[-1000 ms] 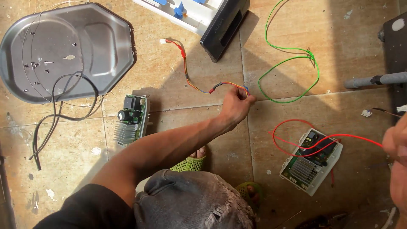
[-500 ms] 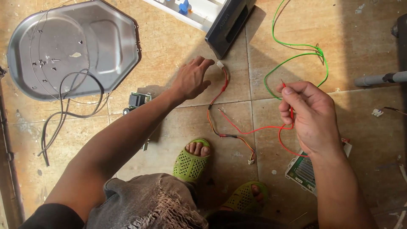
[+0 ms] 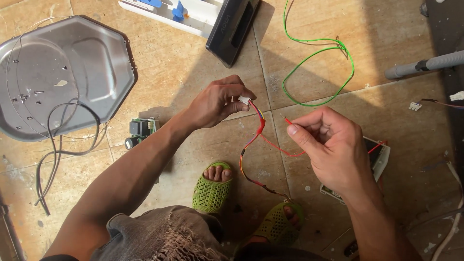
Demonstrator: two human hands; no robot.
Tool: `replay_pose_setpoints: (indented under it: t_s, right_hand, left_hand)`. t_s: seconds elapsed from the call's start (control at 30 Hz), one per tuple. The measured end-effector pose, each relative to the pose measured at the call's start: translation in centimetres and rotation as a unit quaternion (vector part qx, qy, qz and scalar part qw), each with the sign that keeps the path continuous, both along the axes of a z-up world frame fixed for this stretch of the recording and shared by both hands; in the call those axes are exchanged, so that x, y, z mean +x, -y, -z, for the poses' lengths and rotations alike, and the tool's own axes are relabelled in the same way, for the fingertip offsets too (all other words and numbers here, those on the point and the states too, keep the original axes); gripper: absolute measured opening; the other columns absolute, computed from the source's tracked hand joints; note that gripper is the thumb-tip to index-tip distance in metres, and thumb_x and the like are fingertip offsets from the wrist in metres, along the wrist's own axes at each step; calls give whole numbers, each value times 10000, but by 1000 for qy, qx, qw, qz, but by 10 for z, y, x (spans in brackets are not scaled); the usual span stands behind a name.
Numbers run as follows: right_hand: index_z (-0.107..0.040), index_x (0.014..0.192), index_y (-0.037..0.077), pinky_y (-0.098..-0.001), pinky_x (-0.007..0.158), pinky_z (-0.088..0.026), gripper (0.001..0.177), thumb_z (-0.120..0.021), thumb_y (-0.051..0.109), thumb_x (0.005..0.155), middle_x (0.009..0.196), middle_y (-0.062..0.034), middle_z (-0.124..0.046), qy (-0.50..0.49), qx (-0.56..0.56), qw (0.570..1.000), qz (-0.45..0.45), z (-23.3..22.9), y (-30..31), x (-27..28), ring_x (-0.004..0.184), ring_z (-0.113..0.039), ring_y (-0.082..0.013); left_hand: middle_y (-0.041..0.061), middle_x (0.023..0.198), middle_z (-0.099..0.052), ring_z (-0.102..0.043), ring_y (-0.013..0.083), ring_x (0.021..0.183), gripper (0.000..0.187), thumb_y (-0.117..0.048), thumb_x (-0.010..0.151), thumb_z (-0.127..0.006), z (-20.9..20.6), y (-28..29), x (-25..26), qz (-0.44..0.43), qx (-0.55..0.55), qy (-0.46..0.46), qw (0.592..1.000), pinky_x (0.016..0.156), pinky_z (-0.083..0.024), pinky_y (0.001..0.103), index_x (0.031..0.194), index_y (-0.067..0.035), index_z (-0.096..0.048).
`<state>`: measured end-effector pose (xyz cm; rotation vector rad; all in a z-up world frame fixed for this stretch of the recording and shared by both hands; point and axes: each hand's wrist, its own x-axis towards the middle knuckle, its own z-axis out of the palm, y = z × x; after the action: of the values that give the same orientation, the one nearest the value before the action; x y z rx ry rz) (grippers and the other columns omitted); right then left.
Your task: Stripping insulation from electrical wires and connecting them to a wiring harness for an appliance repair.
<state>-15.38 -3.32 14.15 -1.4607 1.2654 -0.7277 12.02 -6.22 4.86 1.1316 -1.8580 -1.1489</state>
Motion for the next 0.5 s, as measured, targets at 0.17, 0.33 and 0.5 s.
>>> replay_pose_setpoints:
  t_s: [0.17,0.33,0.5]
  right_hand:
    - [-654,942,-44,-215,671,-514,55,-700,-49,913,825,-81,-709,-10,-32,999,-37,-63,-6,19,681,-597,-103]
    - [-656,1005,-70,-213,604,-476,86,-680,-108,932,843,-85,-661,-73,-120,990,-32,-110,-17,18,639,-535,-111]
    - [-669,948,-71,-231,543,-338,99,-743,-92,887,799,-92,-560,-157,-212,964,-40,-133,-31,10,562,-416,-123]
  left_hand:
    - [56,961,-697,-603,139,773,188,-117,918,-763,-83,-17,-6,42,-34,-94,994,703,-485,284,1085,-42,-718]
    - [67,1123,-639,-618,133,973,176,-84,971,-735,-106,-28,-10,69,42,-253,964,884,-526,272,1137,-68,-682]
    - [78,1192,-650,-633,146,1060,198,-82,1000,-716,-118,-35,-28,90,50,-306,946,967,-536,284,1192,-74,-671]
